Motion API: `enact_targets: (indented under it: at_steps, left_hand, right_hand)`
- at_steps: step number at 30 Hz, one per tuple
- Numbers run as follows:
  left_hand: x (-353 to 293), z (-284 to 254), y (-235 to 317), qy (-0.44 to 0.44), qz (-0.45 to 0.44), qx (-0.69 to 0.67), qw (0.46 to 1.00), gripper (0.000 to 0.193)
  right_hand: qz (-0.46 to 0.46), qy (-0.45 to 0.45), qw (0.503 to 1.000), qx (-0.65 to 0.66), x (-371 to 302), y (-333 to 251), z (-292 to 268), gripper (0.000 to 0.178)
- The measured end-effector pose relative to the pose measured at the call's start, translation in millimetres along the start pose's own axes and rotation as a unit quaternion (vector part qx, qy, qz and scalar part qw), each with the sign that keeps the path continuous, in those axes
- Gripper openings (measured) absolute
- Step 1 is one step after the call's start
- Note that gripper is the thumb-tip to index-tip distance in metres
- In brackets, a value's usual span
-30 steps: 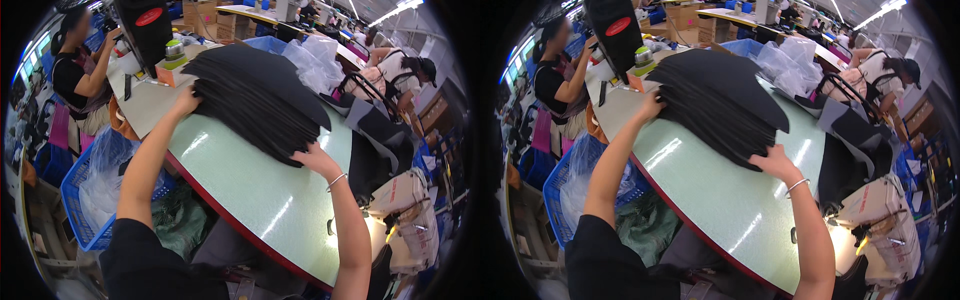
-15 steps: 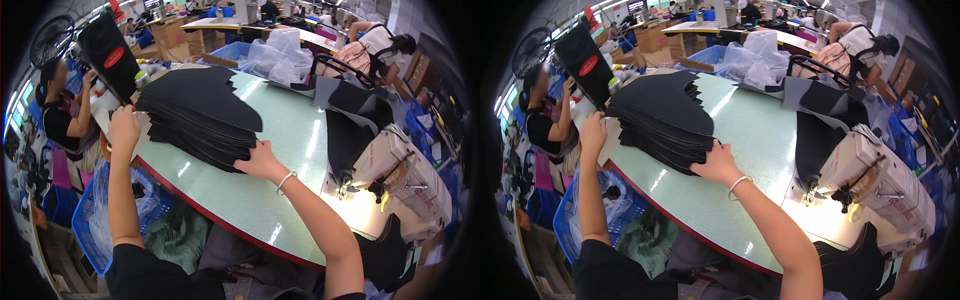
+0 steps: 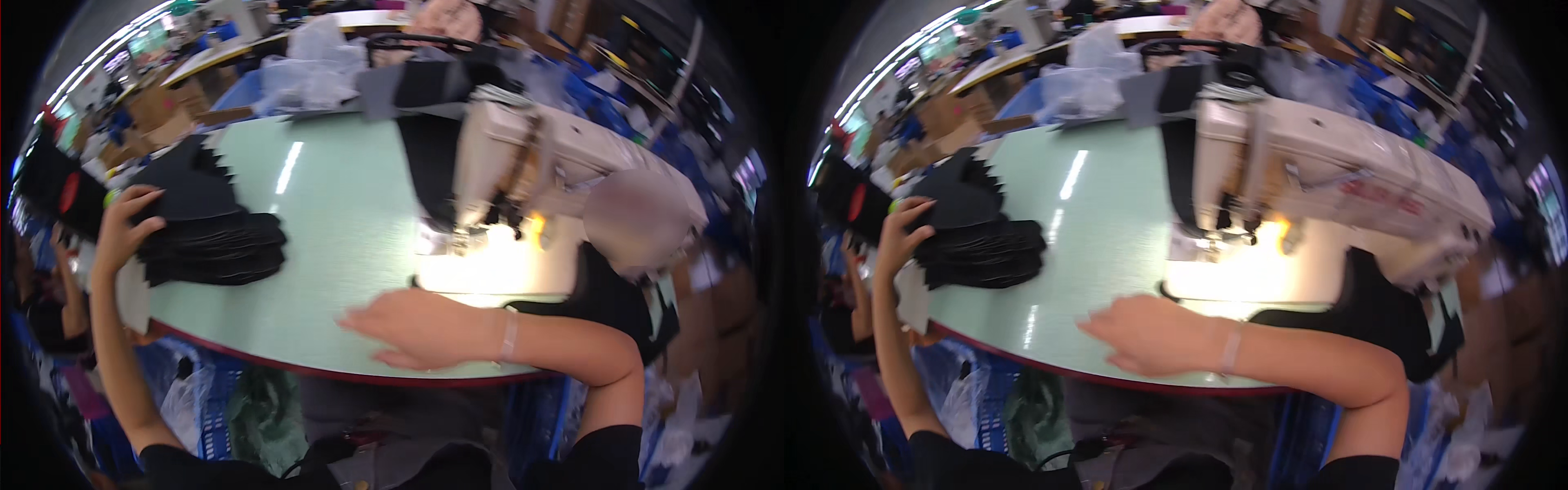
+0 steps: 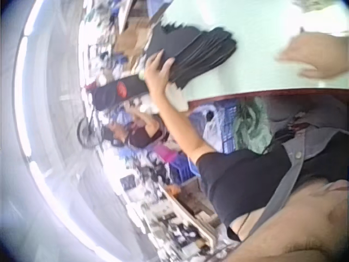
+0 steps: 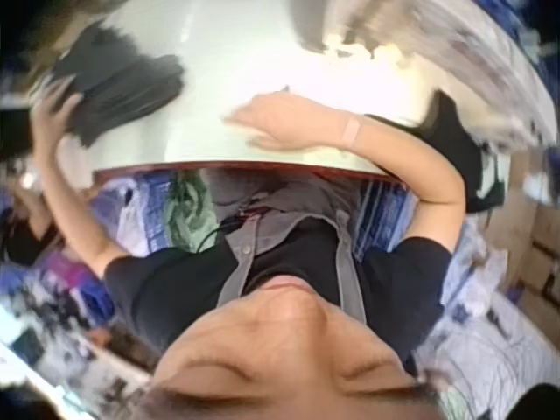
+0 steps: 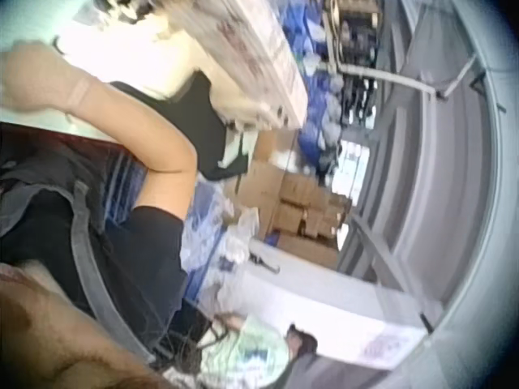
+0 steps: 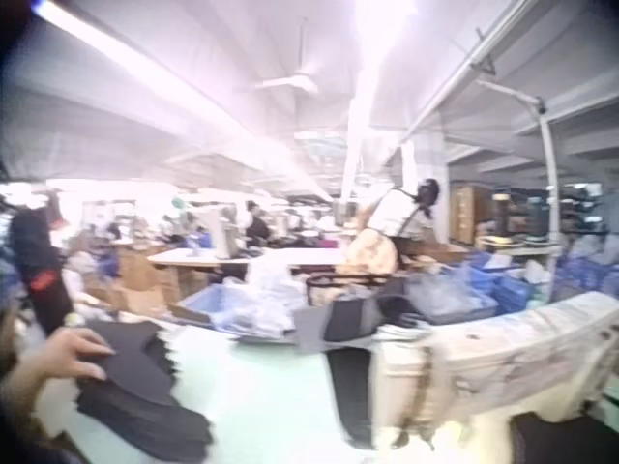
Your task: The person sews cut fabric pieces together along their edges using a sewing machine, repeatedly picking up fabric pieces from a stack on the table and guiding them through the needle.
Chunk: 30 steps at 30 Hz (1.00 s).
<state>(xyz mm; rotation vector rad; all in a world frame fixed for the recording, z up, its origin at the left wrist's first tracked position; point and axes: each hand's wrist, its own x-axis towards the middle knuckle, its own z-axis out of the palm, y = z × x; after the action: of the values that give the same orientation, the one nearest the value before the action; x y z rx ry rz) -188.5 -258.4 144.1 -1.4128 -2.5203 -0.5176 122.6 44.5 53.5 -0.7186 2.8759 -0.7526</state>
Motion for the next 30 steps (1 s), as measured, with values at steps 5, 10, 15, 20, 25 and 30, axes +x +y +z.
enact_targets:
  at_steps: [5,10,15,20,25,30]
  left_hand:
    - [-8.5,-15.8,-33.8,-0.020,-0.021,0.003,1.000,0.072]
    - [5.0,-6.3,-51.9,-0.046,-0.013,-0.031,0.998,0.072]
    - [-8.0,-10.3,-138.1,0.003,-0.093,-0.032,0.995,0.039]
    - [1.5,17.0,-106.7,0.013,-0.034,-0.052,0.998,0.040]
    - [13.6,16.8,-76.0,0.127,0.023,0.133,0.983,0.046]
    - [-4.3,42.8,78.7,0.278,0.102,0.118,0.948,0.040]
  right_hand:
    - [0.127,0.092,0.985,-0.074,-157.0,-21.9,-17.2,0.055]
    - [0.415,0.139,0.886,-0.156,-260.0,-29.1,-14.5,0.078]
    - [0.411,0.123,0.893,-0.135,-271.6,-27.6,-8.5,0.075]
    - [0.384,0.137,0.902,-0.146,-279.5,-26.1,-5.5,0.062]
    - [0.391,0.212,0.891,-0.092,-281.8,-20.5,-8.6,0.056]
    - [0.380,0.214,0.863,-0.257,-242.0,-25.0,-31.0,0.047]
